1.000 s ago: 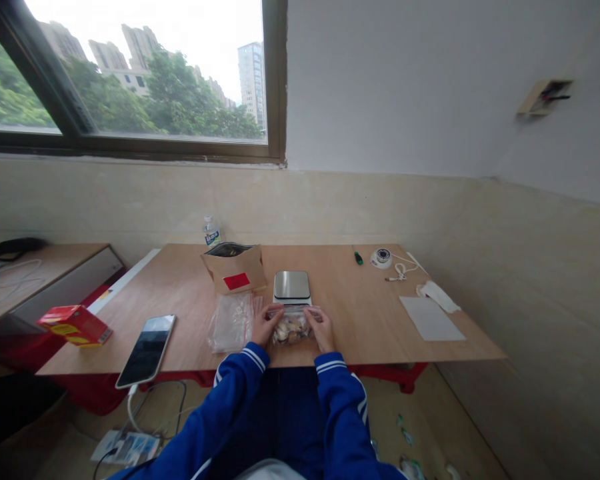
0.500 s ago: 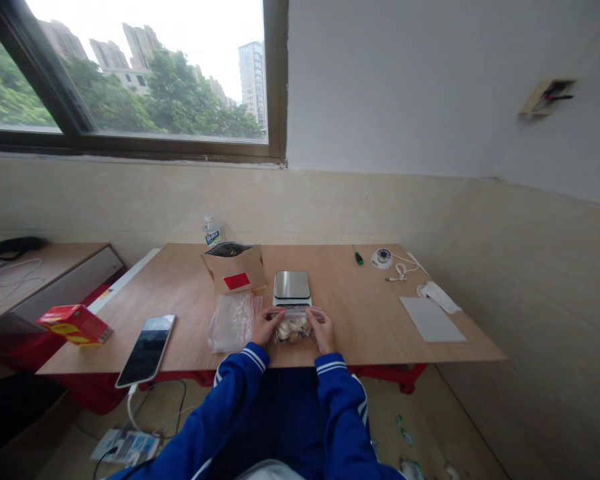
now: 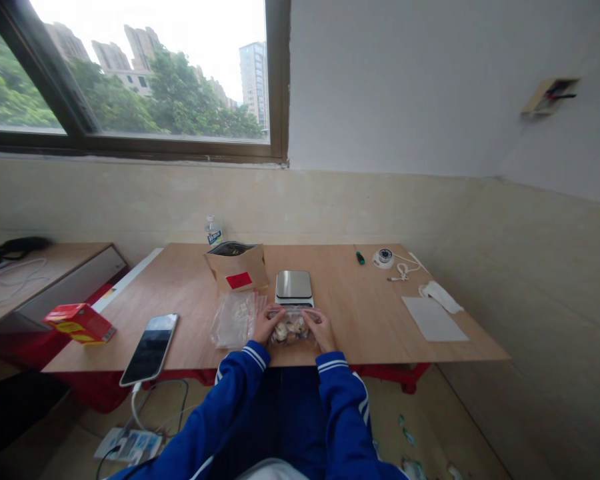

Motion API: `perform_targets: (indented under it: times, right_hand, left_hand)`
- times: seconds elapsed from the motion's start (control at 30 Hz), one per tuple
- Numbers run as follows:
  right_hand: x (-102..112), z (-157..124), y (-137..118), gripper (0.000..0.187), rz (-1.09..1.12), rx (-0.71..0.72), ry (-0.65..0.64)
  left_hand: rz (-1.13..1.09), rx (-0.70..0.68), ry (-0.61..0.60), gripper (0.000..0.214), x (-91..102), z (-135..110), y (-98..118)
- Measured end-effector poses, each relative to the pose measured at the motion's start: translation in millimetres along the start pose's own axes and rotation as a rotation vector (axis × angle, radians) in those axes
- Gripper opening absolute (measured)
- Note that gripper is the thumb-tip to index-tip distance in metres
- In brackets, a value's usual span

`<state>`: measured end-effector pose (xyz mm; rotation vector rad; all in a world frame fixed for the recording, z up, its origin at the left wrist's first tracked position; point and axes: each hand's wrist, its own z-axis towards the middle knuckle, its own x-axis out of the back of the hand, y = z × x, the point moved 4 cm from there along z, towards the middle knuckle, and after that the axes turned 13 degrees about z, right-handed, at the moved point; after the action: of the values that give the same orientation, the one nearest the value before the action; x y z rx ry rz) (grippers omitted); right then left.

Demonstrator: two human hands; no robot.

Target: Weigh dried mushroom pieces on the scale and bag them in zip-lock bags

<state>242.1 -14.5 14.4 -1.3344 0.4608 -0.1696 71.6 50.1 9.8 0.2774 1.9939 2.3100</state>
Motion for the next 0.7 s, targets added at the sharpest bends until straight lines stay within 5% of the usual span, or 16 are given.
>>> perform_targets:
  times: [0.7]
  right_hand:
    - [1.8, 2.8, -0.3, 0.041, 0.024, -0.105, 0.07]
  left_hand:
    - [0.044, -0.029, -0.092, 0.027, -1.4, -2.3, 4.5]
